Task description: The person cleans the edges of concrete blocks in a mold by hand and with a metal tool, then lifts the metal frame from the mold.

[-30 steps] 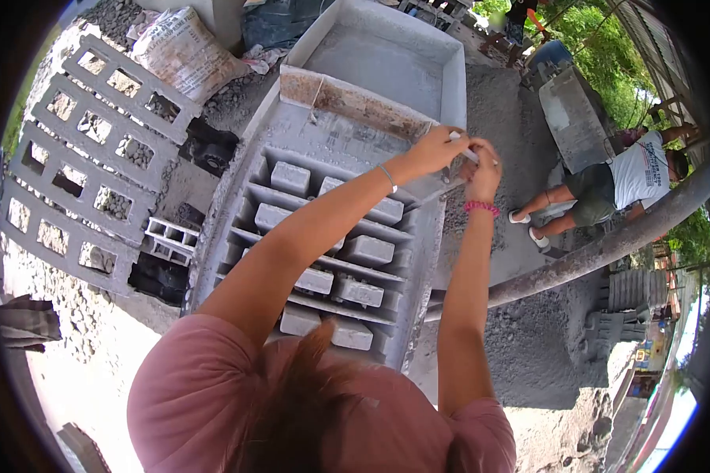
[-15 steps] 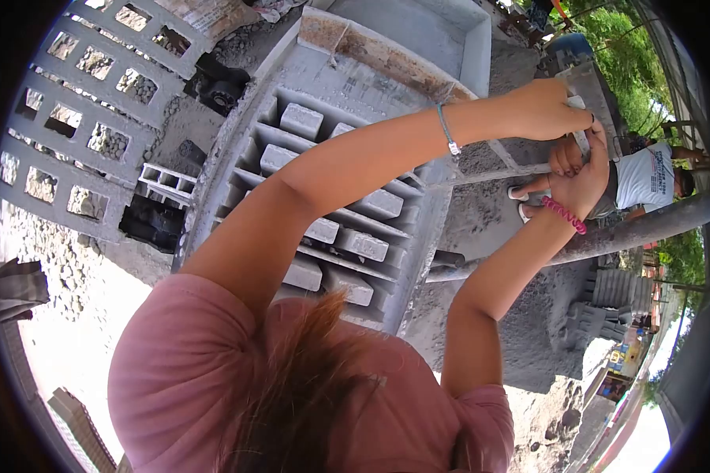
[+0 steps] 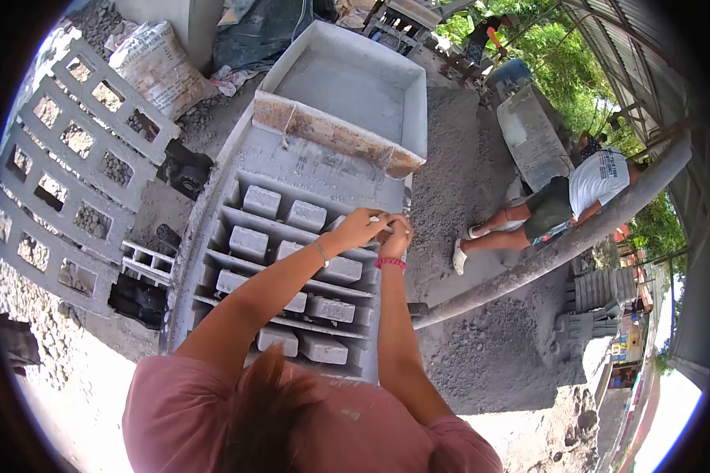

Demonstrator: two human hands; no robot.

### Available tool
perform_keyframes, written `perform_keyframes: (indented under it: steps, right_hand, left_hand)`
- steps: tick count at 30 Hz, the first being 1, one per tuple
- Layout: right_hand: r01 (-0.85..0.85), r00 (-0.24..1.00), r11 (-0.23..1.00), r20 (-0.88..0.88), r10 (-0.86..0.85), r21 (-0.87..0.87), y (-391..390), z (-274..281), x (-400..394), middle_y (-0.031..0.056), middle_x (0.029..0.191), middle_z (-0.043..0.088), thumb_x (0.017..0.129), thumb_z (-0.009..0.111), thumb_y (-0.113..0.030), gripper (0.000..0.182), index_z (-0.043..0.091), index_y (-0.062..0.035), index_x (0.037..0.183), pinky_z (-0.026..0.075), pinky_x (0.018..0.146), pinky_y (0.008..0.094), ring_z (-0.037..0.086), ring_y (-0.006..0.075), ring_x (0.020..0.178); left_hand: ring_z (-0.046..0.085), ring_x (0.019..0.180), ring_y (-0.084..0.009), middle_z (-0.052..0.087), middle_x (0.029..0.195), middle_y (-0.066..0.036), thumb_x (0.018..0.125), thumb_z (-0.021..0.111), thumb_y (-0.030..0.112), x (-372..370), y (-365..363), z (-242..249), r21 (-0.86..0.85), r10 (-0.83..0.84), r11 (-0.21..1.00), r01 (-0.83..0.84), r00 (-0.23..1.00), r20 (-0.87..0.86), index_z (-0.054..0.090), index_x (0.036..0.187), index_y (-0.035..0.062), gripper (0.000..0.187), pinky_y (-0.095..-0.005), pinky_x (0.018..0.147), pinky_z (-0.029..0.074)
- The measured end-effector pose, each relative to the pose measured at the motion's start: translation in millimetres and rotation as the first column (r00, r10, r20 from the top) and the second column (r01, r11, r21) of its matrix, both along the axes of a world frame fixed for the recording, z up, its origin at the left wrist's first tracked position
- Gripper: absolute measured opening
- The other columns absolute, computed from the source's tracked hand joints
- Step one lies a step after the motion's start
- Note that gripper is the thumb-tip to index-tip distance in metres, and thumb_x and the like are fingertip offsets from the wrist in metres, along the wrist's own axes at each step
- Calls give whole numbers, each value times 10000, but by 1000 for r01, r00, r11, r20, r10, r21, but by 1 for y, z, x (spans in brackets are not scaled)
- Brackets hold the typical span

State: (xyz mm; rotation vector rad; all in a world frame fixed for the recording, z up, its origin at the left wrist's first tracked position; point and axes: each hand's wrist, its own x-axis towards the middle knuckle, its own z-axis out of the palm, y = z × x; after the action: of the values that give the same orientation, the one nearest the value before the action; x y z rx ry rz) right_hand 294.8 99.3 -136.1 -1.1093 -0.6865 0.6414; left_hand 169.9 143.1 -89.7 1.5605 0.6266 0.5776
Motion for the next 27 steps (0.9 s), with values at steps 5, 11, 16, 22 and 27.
perform_keyframes:
  steps: [5, 11, 16, 22, 27]
  right_hand:
    - [-128, 987, 991, 89, 131, -41, -10, 85, -41, 8, 581, 469, 739, 418, -83, 157, 529, -22, 646, 196, 341, 186, 293, 31, 375]
    - [-203, 977, 970, 37, 210, -130, 27, 41, -66, -16, 557, 452, 763, 404, -78, 186, 554, -26, 666, 212, 349, 175, 305, 17, 385]
    - [-346, 938, 937, -31, 344, -52, 38, 127, -113, -27, 547, 453, 778, 412, -111, 203, 562, -28, 670, 216, 338, 197, 300, 31, 366]
    - [-230, 969, 973, -92, 229, -5, 59, -22, -149, -3, 483, 413, 753, 397, -106, 194, 538, -31, 643, 209, 325, 197, 303, 57, 336]
    - [-356, 929, 933, 92, 359, -46, 63, 60, -187, -20, 526, 420, 781, 376, -103, 212, 556, -33, 693, 222, 353, 179, 315, 16, 395]
  left_hand:
    - [472, 677, -99, 548, 690, -55, 806, 423, 229, -21, 0, 28, 92, 96, 988, -128, 951, 294, 567, 901, -36, 316, -256, 627, 390]
    - [366, 504, -49, 457, 533, 12, 791, 436, 223, -38, 36, -33, -10, 278, 959, -283, 938, 208, 594, 800, -12, 284, -240, 431, 292]
    - [336, 491, -44, 426, 516, 12, 790, 453, 232, -93, 44, 64, 82, 384, 910, -407, 899, 209, 563, 698, -17, 287, -251, 413, 267]
    - [520, 602, -121, 580, 634, -89, 766, 448, 172, -126, 52, -39, 244, 331, 897, -368, 927, 178, 589, 787, -21, 240, -262, 557, 411]
    - [527, 683, -105, 594, 685, -84, 766, 439, 155, -167, 59, 14, 145, 410, 872, -467, 860, 304, 585, 796, -42, 247, -257, 620, 422]
